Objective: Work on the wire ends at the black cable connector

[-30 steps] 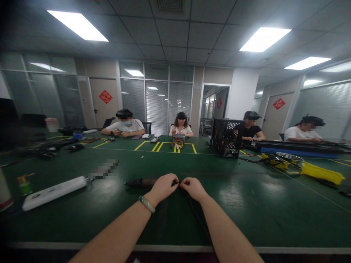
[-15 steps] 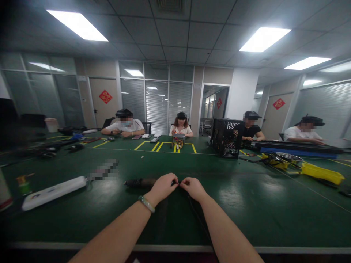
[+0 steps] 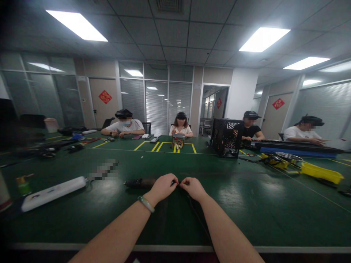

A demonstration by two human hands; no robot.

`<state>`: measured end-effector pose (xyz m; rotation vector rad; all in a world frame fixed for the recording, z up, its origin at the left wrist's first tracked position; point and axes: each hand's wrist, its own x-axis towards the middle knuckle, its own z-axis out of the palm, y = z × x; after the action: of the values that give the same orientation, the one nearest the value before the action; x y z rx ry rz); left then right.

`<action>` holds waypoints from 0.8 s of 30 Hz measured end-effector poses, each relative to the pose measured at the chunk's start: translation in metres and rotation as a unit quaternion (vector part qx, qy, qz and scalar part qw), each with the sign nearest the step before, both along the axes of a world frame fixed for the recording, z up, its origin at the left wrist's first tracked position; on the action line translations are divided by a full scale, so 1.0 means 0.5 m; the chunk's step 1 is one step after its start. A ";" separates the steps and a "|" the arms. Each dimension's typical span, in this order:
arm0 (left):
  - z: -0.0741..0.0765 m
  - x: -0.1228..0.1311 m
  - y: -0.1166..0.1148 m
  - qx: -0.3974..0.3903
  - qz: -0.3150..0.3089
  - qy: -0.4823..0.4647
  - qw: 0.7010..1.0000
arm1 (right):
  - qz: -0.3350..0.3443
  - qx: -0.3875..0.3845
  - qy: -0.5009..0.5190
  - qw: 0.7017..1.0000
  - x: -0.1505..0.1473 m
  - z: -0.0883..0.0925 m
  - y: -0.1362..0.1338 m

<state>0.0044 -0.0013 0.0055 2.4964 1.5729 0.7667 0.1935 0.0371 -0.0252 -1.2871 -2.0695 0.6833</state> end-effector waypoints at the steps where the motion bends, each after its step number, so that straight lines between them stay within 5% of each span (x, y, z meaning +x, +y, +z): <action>1: -0.001 0.000 0.000 0.002 0.001 0.000 1.000 | 0.000 -0.001 -0.002 1.000 0.000 0.000 0.000; 24: -0.012 0.004 0.005 0.039 -0.012 0.023 0.999 | 0.011 -0.006 0.005 1.000 0.005 -0.007 0.008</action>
<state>0.0066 0.0012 -0.0004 2.6011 1.5523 0.7882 0.1962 0.0412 -0.0288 -1.2658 -2.0782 0.7112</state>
